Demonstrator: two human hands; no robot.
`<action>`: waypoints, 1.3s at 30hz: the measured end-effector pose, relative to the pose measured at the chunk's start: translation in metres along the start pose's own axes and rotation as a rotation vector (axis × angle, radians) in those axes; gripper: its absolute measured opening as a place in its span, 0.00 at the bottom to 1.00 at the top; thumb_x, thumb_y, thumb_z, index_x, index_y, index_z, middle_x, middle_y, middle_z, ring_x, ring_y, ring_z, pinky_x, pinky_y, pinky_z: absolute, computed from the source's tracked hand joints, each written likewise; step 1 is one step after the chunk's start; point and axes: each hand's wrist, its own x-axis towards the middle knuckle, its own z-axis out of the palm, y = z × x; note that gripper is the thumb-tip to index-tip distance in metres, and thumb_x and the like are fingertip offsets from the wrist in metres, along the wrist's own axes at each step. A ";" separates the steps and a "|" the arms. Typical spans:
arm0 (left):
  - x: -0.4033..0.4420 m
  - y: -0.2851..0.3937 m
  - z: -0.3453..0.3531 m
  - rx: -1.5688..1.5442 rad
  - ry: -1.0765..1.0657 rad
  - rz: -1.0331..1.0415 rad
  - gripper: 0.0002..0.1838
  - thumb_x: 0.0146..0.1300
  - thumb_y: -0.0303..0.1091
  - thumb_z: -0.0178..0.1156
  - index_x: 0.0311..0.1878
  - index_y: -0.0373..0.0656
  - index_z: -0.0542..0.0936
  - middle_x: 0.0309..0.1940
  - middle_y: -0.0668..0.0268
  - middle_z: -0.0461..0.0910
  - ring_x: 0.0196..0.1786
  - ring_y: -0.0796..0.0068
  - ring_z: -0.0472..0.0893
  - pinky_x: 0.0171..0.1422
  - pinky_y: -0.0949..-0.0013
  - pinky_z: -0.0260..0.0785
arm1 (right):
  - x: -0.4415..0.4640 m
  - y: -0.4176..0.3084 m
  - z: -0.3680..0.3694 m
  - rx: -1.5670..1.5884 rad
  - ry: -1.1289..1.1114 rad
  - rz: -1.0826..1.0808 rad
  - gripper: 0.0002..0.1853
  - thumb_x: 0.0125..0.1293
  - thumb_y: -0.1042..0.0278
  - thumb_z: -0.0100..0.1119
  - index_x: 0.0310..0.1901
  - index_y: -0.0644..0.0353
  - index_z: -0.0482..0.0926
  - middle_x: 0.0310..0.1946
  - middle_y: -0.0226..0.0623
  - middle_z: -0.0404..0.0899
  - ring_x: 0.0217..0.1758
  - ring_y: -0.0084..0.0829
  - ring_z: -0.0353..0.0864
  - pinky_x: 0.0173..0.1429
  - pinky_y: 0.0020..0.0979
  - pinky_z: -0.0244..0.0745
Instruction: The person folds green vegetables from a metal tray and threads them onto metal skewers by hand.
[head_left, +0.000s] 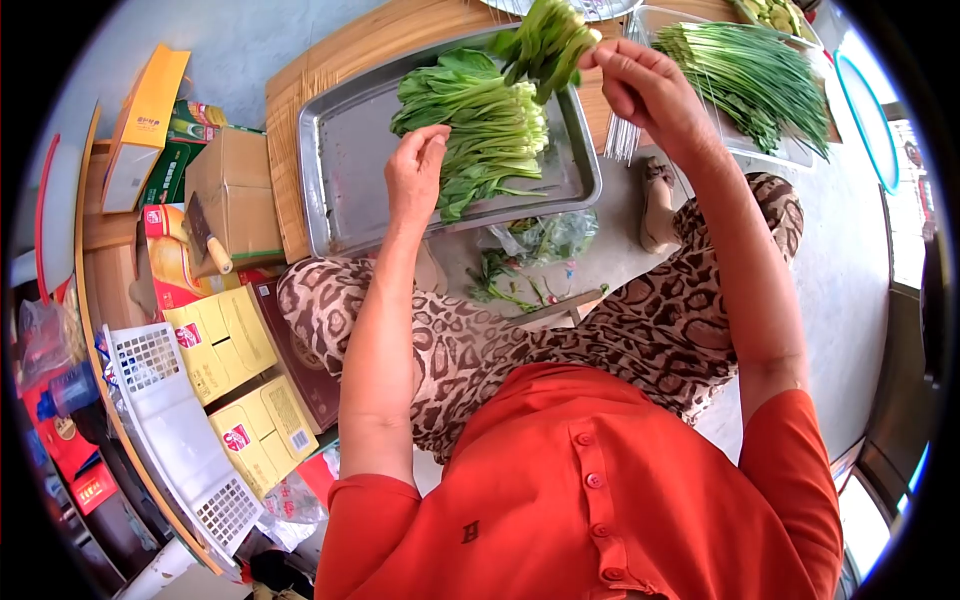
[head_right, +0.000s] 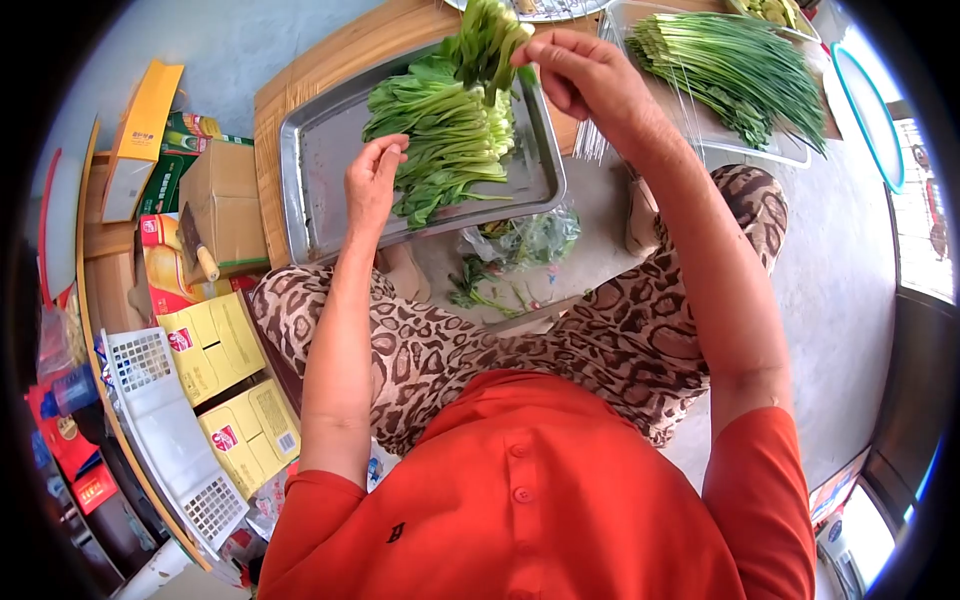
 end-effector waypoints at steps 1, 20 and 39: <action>-0.001 -0.005 0.000 0.056 -0.005 0.011 0.11 0.67 0.32 0.55 0.47 0.37 0.81 0.40 0.67 0.82 0.38 0.81 0.79 0.44 0.77 0.69 | 0.002 0.000 -0.004 0.017 0.024 -0.016 0.13 0.74 0.61 0.45 0.44 0.60 0.77 0.13 0.20 0.59 0.15 0.12 0.53 0.19 0.18 0.47; 0.012 0.031 0.056 0.731 -0.188 0.461 0.23 0.48 0.28 0.68 0.50 0.43 0.77 0.44 0.61 0.76 0.49 0.58 0.74 0.53 0.60 0.67 | -0.004 -0.023 -0.007 0.157 0.082 -0.067 0.13 0.72 0.61 0.47 0.43 0.62 0.78 0.14 0.21 0.61 0.14 0.12 0.53 0.19 0.18 0.48; 0.017 0.035 0.038 0.527 0.016 0.295 0.10 0.52 0.29 0.66 0.38 0.46 0.79 0.31 0.64 0.77 0.40 0.63 0.74 0.47 0.63 0.66 | -0.008 -0.018 -0.014 0.161 0.043 -0.098 0.12 0.70 0.63 0.50 0.38 0.61 0.79 0.15 0.23 0.66 0.16 0.14 0.59 0.20 0.20 0.52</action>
